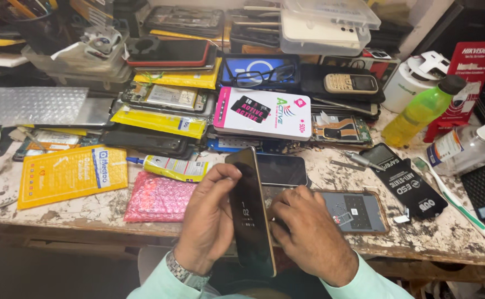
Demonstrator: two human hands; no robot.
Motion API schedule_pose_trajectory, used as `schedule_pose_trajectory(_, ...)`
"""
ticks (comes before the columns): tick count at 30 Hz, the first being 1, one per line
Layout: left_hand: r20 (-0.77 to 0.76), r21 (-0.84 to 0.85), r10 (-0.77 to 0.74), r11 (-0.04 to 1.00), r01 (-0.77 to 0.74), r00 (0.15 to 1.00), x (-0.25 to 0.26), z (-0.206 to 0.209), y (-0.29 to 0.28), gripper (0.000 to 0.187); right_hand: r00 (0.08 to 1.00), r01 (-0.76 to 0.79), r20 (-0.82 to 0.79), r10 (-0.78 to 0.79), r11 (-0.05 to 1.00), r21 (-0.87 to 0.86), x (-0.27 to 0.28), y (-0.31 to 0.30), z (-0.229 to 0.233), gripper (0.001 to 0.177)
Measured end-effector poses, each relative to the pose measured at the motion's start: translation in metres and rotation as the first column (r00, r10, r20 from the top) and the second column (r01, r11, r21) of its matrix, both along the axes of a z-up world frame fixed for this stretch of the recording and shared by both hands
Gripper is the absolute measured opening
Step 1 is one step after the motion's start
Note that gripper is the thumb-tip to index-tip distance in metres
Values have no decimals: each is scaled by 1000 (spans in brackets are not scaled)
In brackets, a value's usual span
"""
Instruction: The person applies adhesive tape to the edges of a smartphone screen and presses it onto the device. They then use a screwdriver to remove screws from the back of the phone, detaching the rear cover to expose the internal components.
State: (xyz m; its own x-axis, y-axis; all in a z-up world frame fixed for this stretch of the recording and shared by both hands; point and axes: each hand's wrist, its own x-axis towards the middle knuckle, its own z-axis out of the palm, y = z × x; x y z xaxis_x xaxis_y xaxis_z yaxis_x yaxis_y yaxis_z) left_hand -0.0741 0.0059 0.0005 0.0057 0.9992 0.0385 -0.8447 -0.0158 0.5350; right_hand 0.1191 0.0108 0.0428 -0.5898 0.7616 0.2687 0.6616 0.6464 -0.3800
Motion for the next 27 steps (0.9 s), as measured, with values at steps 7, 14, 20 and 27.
schedule_pose_trajectory(7, 135, -10, -108, 994, 110, 985, 4, -3, 3, 11, 999, -23, 26, 23, 1000, -2, 0, 3, 0, 18)
schedule_pose_trajectory(14, 112, -31, -62, 997, 65, 992, 6, -7, 7, 13, 998, -68, 20, 65, 985, 159, -1, 0, -6, 14)
schedule_pose_trajectory(20, -289, -66, -94, 995, 78, 953, 22, 12, 28, 13, 908, 246, -366, -202, 966, 77, 39, -15, -23, 12)
schedule_pose_trajectory(27, -934, -20, -106, 968, 248, 340, 78, 25, 59, 16, 395, 436, -701, -593, 793, -425, 109, -28, -37, 16)
